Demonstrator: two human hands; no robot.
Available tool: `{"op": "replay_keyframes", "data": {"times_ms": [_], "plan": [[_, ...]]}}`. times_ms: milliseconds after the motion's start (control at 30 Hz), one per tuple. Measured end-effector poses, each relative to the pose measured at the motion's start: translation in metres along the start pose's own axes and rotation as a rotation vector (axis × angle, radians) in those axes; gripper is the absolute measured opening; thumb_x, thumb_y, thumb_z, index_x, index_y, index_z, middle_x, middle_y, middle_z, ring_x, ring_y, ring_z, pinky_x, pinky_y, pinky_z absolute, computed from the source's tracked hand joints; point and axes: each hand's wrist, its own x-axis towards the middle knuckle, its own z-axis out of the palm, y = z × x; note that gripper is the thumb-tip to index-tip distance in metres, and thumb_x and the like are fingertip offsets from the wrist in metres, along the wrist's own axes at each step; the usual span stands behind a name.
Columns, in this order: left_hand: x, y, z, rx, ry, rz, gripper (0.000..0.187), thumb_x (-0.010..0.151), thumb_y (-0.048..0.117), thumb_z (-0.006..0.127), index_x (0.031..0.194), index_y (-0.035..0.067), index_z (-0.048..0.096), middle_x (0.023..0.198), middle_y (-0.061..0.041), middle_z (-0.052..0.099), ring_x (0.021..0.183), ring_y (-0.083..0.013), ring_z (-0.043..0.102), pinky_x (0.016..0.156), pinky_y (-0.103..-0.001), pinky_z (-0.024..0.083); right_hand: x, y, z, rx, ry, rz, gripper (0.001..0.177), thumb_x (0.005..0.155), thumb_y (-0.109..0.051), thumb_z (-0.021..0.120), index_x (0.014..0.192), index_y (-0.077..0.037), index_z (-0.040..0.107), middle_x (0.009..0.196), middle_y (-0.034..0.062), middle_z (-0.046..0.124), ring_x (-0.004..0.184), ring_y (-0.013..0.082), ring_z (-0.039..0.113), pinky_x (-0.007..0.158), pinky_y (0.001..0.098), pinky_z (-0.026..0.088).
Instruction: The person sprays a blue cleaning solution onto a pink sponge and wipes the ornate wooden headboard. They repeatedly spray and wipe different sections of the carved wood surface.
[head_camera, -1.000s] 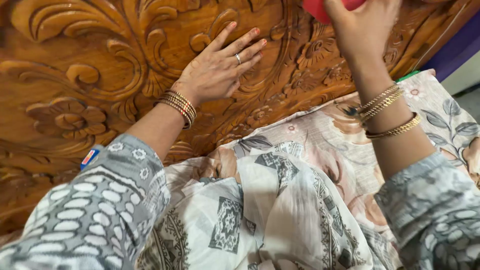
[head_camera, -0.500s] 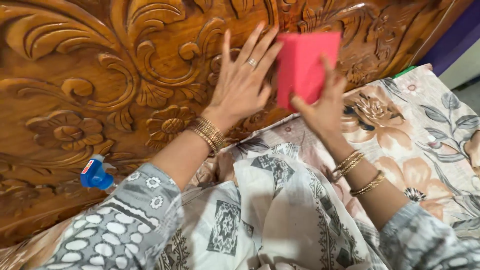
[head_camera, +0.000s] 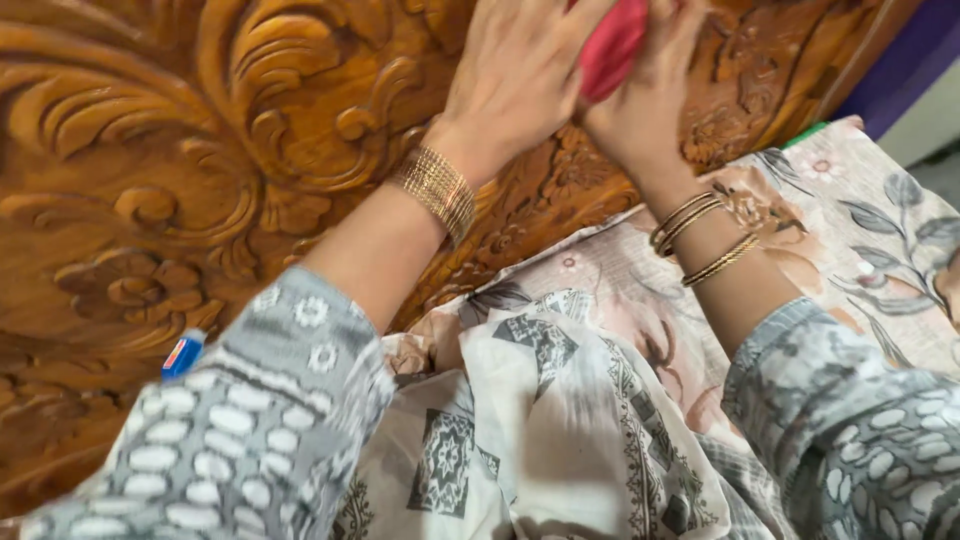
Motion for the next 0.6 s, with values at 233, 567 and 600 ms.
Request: {"op": "replay_keyframes", "data": {"times_ms": [233,567,600], "plan": [[-0.036,0.036,-0.033,0.371,-0.228,-0.02,0.09,0.073,0.02,0.07,0.156,0.021,0.034,0.154,-0.015,0.04,0.142,-0.0343,0.037,0.111,-0.062,0.031,-0.023,-0.036,-0.033,-0.003,-0.337,0.031,0.101,0.073,-0.022,0.09,0.158,-0.018,0.036,0.155,0.0313,0.029,0.144,0.0546,0.035,0.119,0.0562,0.042],[-0.006,-0.005,-0.031,0.312,-0.354,-0.053,0.062,0.107,0.012,0.051,0.166,0.008,0.033,0.162,-0.011,0.039,0.149,-0.0308,0.032,0.119,-0.06,0.025,0.028,-0.04,-0.031,-0.002,-0.346,-0.138,0.11,0.073,-0.018,0.093,0.159,-0.007,0.025,0.153,0.0254,0.03,0.149,0.0486,0.034,0.128,0.0505,0.038],[-0.011,-0.007,-0.027,0.343,-0.271,-0.006,0.064,0.104,0.012,0.054,0.164,0.008,0.033,0.162,-0.011,0.04,0.149,-0.0304,0.032,0.12,-0.058,0.024,0.025,-0.042,-0.029,-0.01,-0.325,-0.146,0.11,0.073,-0.019,0.094,0.158,-0.008,0.025,0.155,0.0256,0.03,0.148,0.0482,0.034,0.127,0.0501,0.038]]}}
